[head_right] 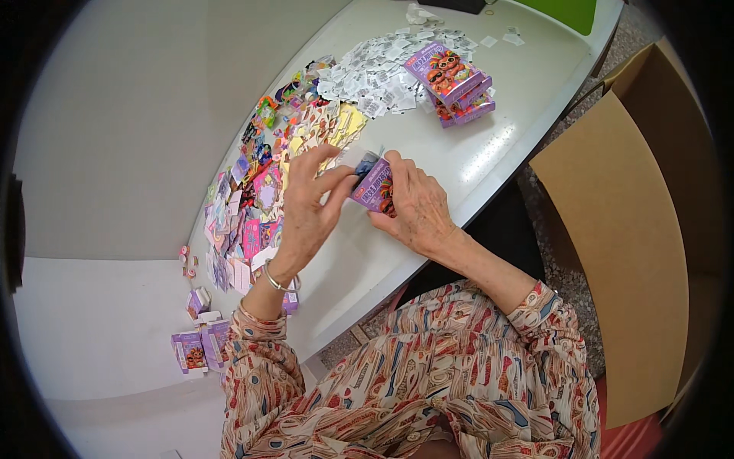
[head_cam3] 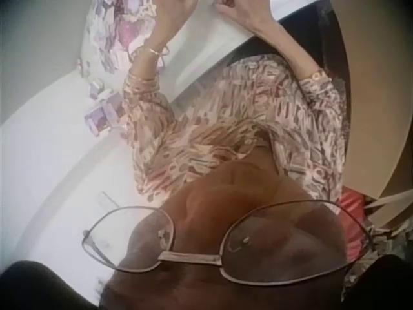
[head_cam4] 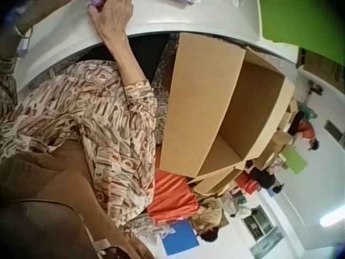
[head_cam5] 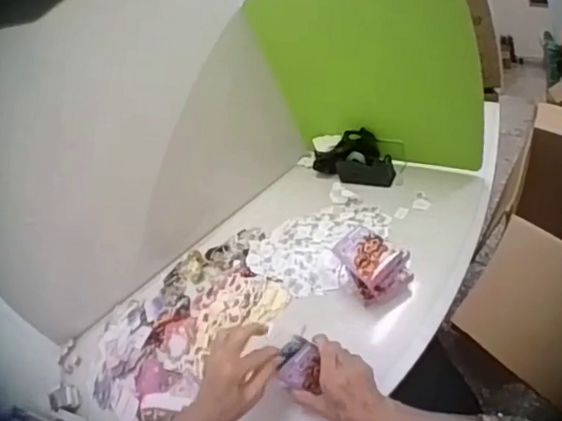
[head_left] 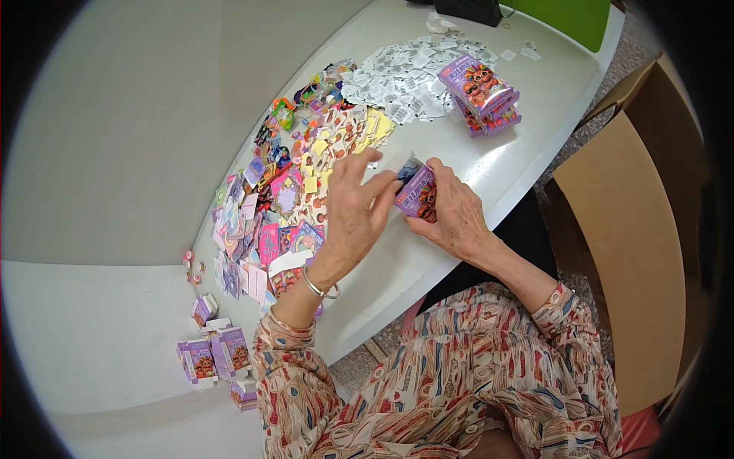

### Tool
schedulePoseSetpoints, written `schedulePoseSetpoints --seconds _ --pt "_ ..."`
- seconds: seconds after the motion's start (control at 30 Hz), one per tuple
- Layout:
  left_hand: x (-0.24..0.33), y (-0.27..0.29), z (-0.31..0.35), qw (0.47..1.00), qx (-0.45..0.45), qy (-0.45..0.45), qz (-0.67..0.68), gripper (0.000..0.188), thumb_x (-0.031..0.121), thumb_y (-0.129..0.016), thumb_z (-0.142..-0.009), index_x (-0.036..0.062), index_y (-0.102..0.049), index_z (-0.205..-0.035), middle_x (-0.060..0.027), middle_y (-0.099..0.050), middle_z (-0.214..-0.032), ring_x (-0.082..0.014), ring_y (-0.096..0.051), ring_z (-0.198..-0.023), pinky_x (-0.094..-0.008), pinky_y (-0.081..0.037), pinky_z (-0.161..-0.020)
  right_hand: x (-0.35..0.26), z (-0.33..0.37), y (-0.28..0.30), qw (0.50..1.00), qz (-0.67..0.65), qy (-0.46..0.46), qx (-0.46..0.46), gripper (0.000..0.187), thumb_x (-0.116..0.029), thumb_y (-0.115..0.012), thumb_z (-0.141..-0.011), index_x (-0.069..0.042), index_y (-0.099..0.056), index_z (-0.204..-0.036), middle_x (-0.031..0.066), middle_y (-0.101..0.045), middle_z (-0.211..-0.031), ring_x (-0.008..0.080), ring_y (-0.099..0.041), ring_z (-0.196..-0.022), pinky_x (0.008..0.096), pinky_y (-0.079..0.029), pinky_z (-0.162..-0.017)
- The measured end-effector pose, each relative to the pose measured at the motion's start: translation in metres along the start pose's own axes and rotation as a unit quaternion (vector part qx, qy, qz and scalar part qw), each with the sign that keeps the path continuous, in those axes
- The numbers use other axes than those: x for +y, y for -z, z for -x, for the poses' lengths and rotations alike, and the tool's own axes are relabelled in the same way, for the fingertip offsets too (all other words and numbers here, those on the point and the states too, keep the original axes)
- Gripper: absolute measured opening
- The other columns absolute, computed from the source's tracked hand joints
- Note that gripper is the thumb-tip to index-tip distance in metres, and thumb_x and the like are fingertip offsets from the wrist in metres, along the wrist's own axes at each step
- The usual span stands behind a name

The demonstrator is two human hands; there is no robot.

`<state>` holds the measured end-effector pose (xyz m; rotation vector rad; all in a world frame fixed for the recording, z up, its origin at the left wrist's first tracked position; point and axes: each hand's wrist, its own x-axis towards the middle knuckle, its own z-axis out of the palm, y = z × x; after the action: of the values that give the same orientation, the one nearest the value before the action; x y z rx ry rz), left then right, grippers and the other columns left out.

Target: Sorting and organizing miniature toy collectibles and their packaging on a desk.

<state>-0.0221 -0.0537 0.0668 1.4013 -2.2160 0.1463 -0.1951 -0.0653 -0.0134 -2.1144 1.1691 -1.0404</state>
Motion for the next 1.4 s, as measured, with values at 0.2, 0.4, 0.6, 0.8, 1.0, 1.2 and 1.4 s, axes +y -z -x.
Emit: schedulePoseSetpoints --seconds 0.2,0.4,0.6,0.8,1.0,1.2,1.4 --pt "-0.005 -0.037 0.025 0.977 -0.063 0.112 0.169 0.021 0.014 -0.072 -0.084 0.0053 -0.069 -0.103 -0.0184 -0.057 -0.123 -0.0316 -0.053 -0.114 -0.039 -0.044 -0.094 0.004 0.003 -0.002 0.999 -0.035 0.033 0.002 0.091 -0.018 -0.081 -0.066 0.001 -0.028 -0.137 0.021 -0.054 -0.107 0.0377 -0.061 -0.093 0.0409 -0.053 -0.075" --pt "-0.001 -0.04 0.027 0.843 -0.069 0.265 0.463 0.024 0.006 -0.071 -0.084 0.0042 -0.067 -0.108 -0.0161 -0.057 -0.121 -0.0218 -0.059 -0.105 -0.0315 -0.05 -0.082 0.015 0.01 -0.011 0.991 -0.119 0.029 0.06 0.085 -0.016 -0.081 -0.066 0.002 -0.032 -0.133 0.021 -0.054 -0.109 0.0355 -0.061 -0.093 0.0394 -0.053 -0.075" --pt "0.017 -0.028 0.028 0.949 -0.039 0.153 0.272 0.024 0.003 -0.066 -0.085 0.0015 -0.066 -0.109 -0.0188 -0.055 -0.121 -0.0241 -0.066 -0.09 -0.0319 -0.053 -0.075 0.016 0.006 -0.007 0.987 -0.084 0.102 0.09 0.081 -0.012 -0.08 -0.065 0.001 -0.035 -0.13 0.0212 -0.052 -0.11 0.0354 -0.061 -0.088 0.0397 -0.051 -0.074" --pt "0.034 -0.019 0.034 0.938 -0.003 0.164 0.305 0.029 0.005 -0.062 -0.09 0.0 -0.059 -0.118 -0.0172 -0.056 -0.123 -0.0211 -0.064 -0.095 -0.0325 -0.053 -0.081 0.015 0.011 -0.001 0.986 -0.103 0.113 0.069 0.08 -0.012 -0.079 -0.062 -0.001 -0.035 -0.129 0.0206 -0.052 -0.109 0.0365 -0.06 -0.089 0.0398 -0.051 -0.074" --pt "0.035 -0.022 0.048 0.676 0.027 0.344 0.651 0.03 0.014 -0.059 -0.096 0.0012 -0.054 -0.123 -0.0078 -0.061 -0.119 -0.0133 -0.06 -0.102 -0.0299 -0.05 -0.085 0.02 0.015 0.0 0.98 -0.117 0.133 0.089 0.081 -0.011 -0.079 -0.063 -0.001 -0.033 -0.129 0.0213 -0.052 -0.109 0.0356 -0.061 -0.085 0.0389 -0.052 -0.072" --pt "0.032 -0.029 0.039 0.705 -0.082 0.356 0.608 0.035 0.013 -0.058 -0.096 -0.0023 -0.054 -0.127 -0.0053 -0.066 -0.106 -0.009 -0.062 -0.091 -0.0265 -0.05 -0.082 0.02 0.021 0.001 0.975 -0.119 0.161 0.099 0.083 -0.018 -0.083 -0.062 0.0 -0.034 -0.126 0.022 -0.05 -0.108 0.0394 -0.058 -0.092 0.0415 -0.051 -0.077" --pt "0.05 -0.03 0.045 0.96 -0.024 0.111 0.255 0.037 0.01 -0.056 -0.096 0.0003 -0.053 -0.132 -0.0135 -0.066 -0.116 -0.0169 -0.063 -0.101 -0.0311 -0.05 -0.086 0.017 0.023 0.007 0.982 -0.097 0.145 0.078 0.079 -0.02 -0.082 -0.065 0.0 -0.034 -0.125 0.0228 -0.05 -0.108 0.0402 -0.056 -0.094 0.0425 -0.05 -0.078"
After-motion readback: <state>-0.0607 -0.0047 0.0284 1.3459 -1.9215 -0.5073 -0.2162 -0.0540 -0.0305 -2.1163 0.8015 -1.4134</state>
